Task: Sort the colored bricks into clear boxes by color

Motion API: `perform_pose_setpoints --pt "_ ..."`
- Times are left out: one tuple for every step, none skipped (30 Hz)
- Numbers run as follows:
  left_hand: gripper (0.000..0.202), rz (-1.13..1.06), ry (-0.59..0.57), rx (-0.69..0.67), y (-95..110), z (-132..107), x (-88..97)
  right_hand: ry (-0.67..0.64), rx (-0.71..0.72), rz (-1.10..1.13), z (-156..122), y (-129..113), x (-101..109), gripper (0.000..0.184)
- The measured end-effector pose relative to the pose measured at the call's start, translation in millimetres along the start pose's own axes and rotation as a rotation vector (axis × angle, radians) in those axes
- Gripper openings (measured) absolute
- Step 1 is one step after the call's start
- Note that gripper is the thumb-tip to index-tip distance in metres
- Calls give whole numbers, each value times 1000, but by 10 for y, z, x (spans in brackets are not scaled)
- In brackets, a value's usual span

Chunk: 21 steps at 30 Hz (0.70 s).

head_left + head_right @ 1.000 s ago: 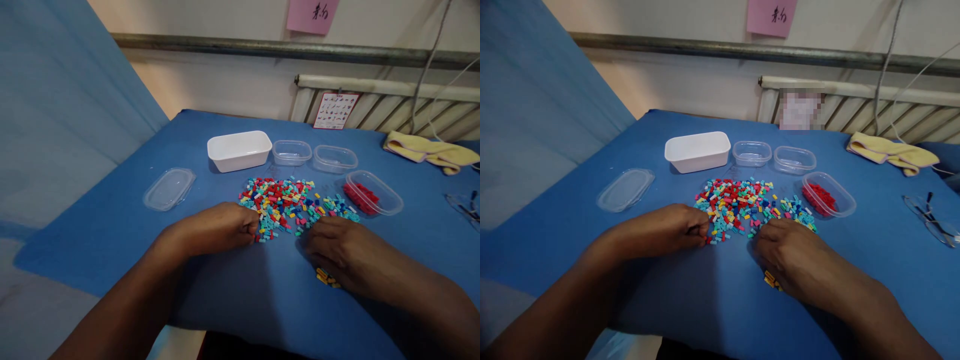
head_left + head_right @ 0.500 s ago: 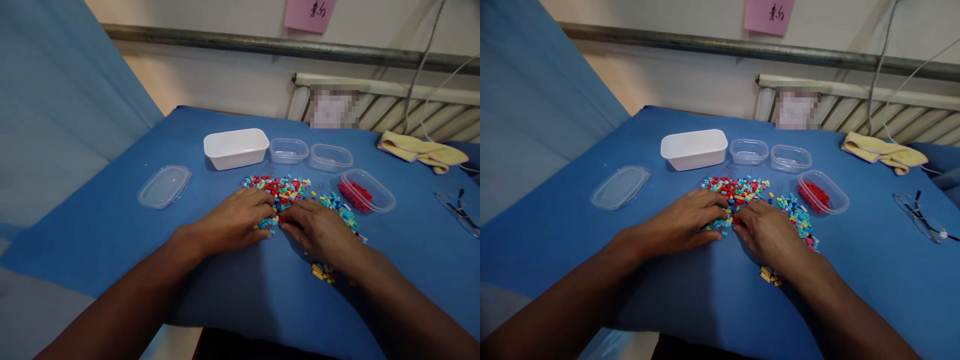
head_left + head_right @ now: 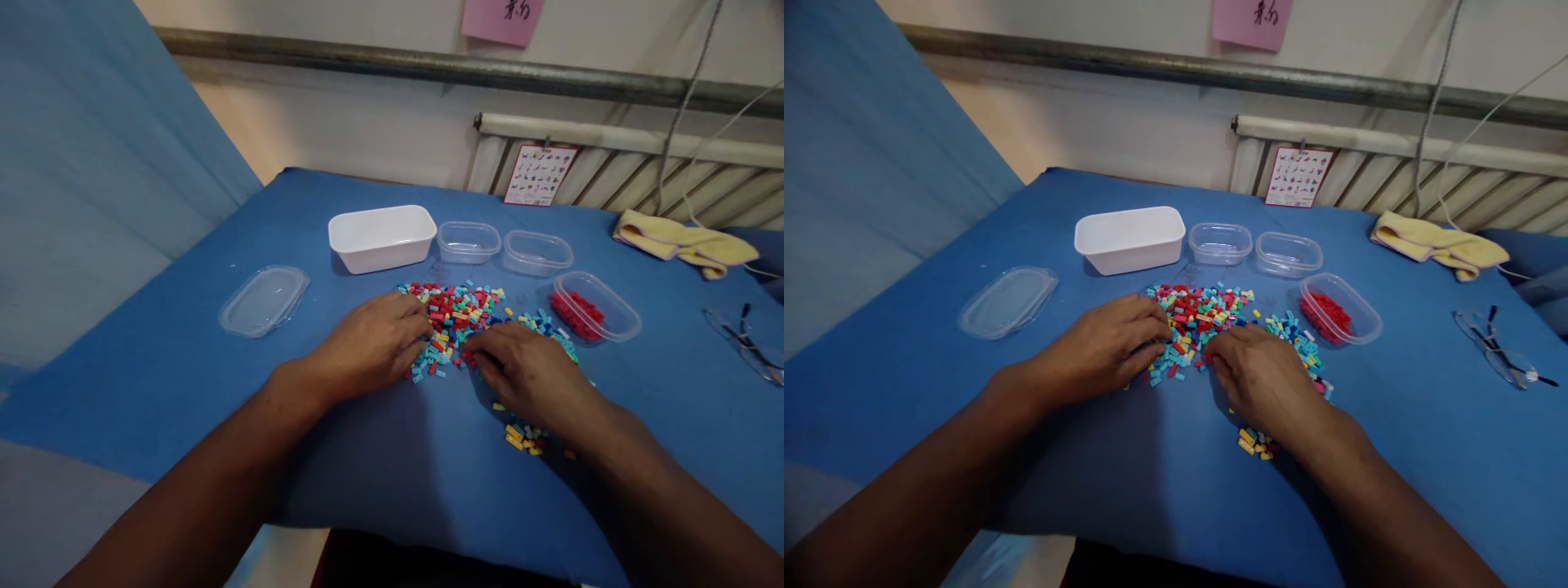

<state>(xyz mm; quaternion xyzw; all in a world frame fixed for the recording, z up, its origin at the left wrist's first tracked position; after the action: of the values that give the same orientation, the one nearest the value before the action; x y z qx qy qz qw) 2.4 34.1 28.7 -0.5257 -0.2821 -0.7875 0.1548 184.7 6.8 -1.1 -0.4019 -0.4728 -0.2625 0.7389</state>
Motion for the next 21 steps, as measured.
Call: perform_pose_setpoints --pt "18 -8 4 -10 19 1 -23 -10 10 -15 7 -11 -14 24" --pt "18 -13 4 -26 47 3 -51 -18 18 -31 12 -23 -26 25" --pt "18 -13 -1 -44 81 4 -85 -23 26 -46 18 -36 -33 25" --pt "19 -11 -12 -65 119 5 -122 -26 32 -62 24 -51 -37 25" --pt "19 -6 -22 -83 155 7 -156 -31 35 -76 31 -67 -41 25" --pt "19 -1 -32 -99 186 8 -185 -39 33 -89 39 -82 -45 25" --pt "20 1 -38 -110 207 9 -205 -47 24 -106 48 -93 -49 25" --pt "20 4 -40 -116 217 10 -216 -54 10 -125 59 -101 -51 24" --pt "21 6 -40 -119 217 9 -219 -58 -4 -146 70 -110 -53 24" --pt "22 9 -37 -117 205 8 -214 -61 -14 -168 81 -120 -54 24" --pt "23 11 -33 -113 185 7 -205 -65 -17 -187 91 -134 -56 23" --pt "23 10 -29 -108 163 5 -192 -66 -16 -203 98 -147 -58 23" --pt "24 7 -22 -103 142 3 -178 -66 -10 -214 103 -161 -59 23" --pt "24 0 -16 -97 126 2 -164 -68 -3 -219 104 -172 -62 22" --pt "23 -10 -14 -92 118 1 -153 -71 4 -221 102 -179 -66 22" --pt "21 -22 -19 -92 120 0 -146 -73 9 -221 98 -182 -70 22" --pt "19 -33 -30 -94 130 -1 -143 -75 9 -219 91 -179 -73 22" --pt "17 -42 -43 -96 146 -2 -141 -77 7 -216 84 -172 -76 21" --pt "17 -48 -57 -97 163 -4 -138 -78 2 -208 77 -163 -77 20" --pt "17 -52 -69 -97 178 -6 -134 -75 -3 -200 71 -153 -76 19" --pt "16 -56 -76 -93 187 -8 -126 -71 -6 -192 66 -145 -74 17"
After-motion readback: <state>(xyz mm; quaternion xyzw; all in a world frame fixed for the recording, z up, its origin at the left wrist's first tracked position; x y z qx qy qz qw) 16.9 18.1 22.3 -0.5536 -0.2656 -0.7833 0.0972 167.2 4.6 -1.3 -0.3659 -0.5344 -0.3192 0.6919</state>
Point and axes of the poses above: each hand's wrist, its own z-axis towards the middle knuckle, its own x-axis out of the back of the hand, y = z × x, the point moved 7 cm from there along z, towards the middle knuckle, and after that the axes turned 5 degrees about y, right-handed, at the moved point
